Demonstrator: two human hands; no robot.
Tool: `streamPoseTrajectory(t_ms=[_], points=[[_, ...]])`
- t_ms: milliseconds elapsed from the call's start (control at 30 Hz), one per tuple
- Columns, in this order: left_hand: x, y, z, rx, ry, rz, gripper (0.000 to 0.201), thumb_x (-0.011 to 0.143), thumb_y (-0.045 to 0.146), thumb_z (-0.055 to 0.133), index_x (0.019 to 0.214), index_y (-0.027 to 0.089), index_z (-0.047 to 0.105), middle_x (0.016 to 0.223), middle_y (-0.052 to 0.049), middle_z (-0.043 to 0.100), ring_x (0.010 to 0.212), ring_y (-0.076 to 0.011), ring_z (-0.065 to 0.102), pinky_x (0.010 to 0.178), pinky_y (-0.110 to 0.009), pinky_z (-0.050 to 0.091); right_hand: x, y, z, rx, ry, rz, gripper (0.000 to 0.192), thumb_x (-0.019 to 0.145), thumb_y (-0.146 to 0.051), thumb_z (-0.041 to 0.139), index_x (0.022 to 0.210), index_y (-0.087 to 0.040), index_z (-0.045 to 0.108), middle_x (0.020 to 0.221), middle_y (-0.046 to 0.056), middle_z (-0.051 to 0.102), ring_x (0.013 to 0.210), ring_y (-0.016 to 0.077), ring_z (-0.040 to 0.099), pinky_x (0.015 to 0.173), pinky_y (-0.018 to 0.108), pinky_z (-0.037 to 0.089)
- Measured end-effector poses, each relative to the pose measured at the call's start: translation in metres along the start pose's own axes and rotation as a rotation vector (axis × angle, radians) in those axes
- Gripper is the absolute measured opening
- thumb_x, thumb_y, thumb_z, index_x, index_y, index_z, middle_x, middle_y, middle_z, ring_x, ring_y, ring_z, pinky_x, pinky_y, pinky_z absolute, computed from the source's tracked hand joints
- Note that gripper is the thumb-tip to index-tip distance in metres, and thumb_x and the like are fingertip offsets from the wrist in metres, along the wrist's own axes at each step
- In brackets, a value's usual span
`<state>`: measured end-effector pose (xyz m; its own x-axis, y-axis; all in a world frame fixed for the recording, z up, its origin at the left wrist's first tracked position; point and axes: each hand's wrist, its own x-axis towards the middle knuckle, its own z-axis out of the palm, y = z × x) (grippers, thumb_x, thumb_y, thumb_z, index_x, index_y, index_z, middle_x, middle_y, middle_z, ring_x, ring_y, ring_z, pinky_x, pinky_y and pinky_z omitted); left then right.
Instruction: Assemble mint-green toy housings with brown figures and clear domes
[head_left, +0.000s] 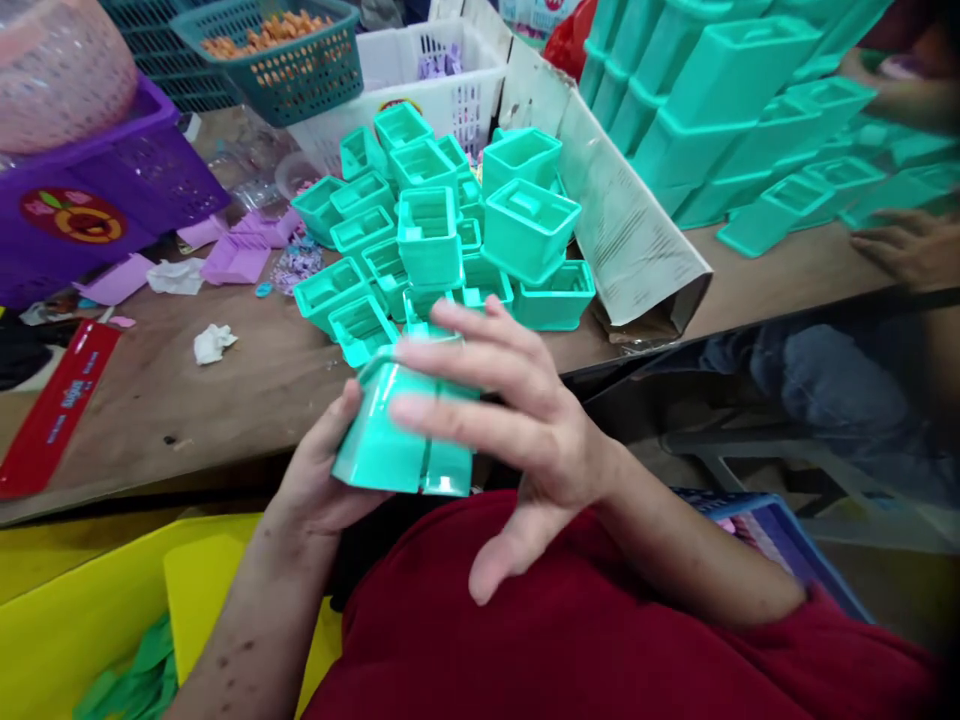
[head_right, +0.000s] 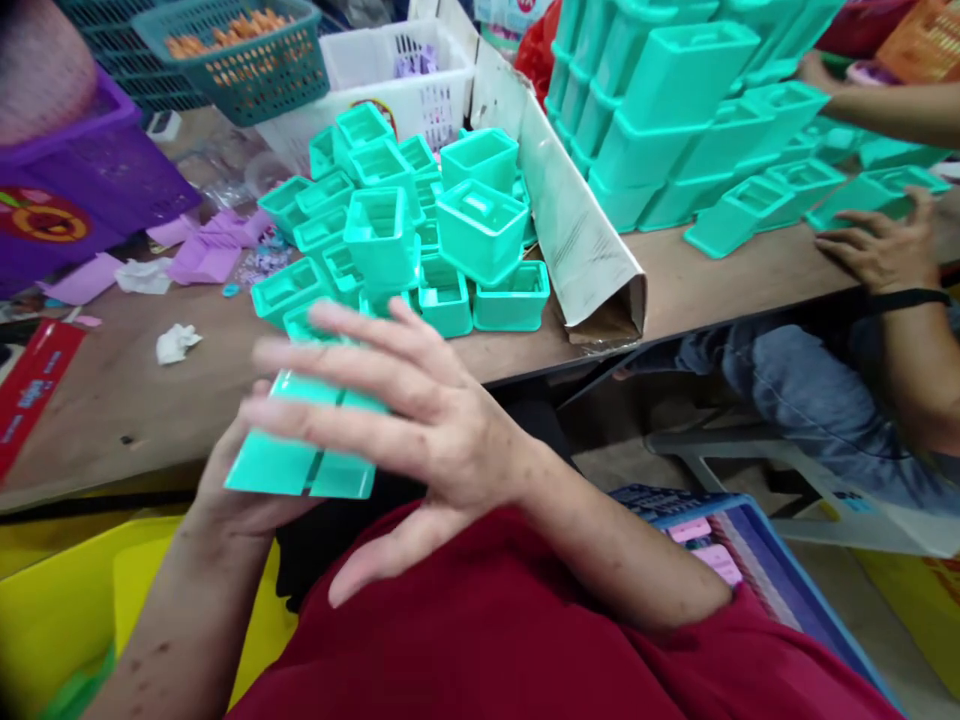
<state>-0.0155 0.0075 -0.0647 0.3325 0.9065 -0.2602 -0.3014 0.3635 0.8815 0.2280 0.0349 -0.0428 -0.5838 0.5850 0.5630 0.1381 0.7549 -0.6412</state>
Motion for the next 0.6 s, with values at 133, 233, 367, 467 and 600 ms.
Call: streamPoseTrajectory(t_ms=[133,233,367,467,600], points=[[-0.004,-0.032,0.013,-0.139,-0.103,-0.244,0.051,0.106,0.069,0.051,0.139,0.036,0.070,0.116,-0.005,0.081,0.105,-0.0350,0.083,0.070,-0.047,0.070,-0.002,0.013,0.009,0.019,-0.114,-0.143,0.078,0.070,-0.077,0.089,0.137,-0.039,0.076,0.144,0.000,0.075,0.139,0.0365,0.068,0.133,0.053,0.040],[-0.007,-0.049,0.021,-0.251,-0.082,-0.334,0.045,0.107,0.064,0.053,0.136,0.036,0.070,0.119,-0.005,0.081,0.105,-0.0334,0.082,0.068,-0.044,0.070,-0.005,0.014,0.011,-0.002,-0.052,-0.145,0.068,0.080,-0.065,0.084,0.138,-0.029,0.076,0.137,0.006,0.078,0.134,0.0338,0.071,0.125,0.048,0.050],[-0.011,-0.054,0.027,-0.397,-0.067,-0.381,0.043,0.103,0.060,0.063,0.137,0.036,0.071,0.124,-0.008,0.081,0.107,-0.0342,0.082,0.070,-0.046,0.072,-0.013,0.013,0.008,0.068,-0.108,-0.144,0.050,0.087,-0.049,0.072,0.133,-0.030,0.077,0.134,0.005,0.080,0.130,0.0327,0.075,0.133,0.054,0.043],[-0.013,-0.051,0.032,-0.413,-0.093,-0.417,0.046,0.101,0.063,0.068,0.136,0.034,0.072,0.121,-0.012,0.082,0.106,-0.0377,0.083,0.073,-0.051,0.073,-0.021,0.011,0.009,0.133,-0.093,-0.051,0.047,0.078,-0.052,0.072,0.121,-0.034,0.082,0.128,0.003,0.082,0.123,0.0360,0.078,0.129,0.060,0.047],[-0.015,-0.049,0.038,-0.302,-0.136,-0.425,0.049,0.101,0.061,0.072,0.143,0.038,0.069,0.125,-0.013,0.081,0.105,-0.0389,0.083,0.073,-0.053,0.073,-0.028,0.007,0.009,0.154,-0.068,0.064,0.047,0.075,-0.057,0.071,0.115,-0.035,0.085,0.126,0.003,0.082,0.121,0.0378,0.078,0.126,0.058,0.051]])
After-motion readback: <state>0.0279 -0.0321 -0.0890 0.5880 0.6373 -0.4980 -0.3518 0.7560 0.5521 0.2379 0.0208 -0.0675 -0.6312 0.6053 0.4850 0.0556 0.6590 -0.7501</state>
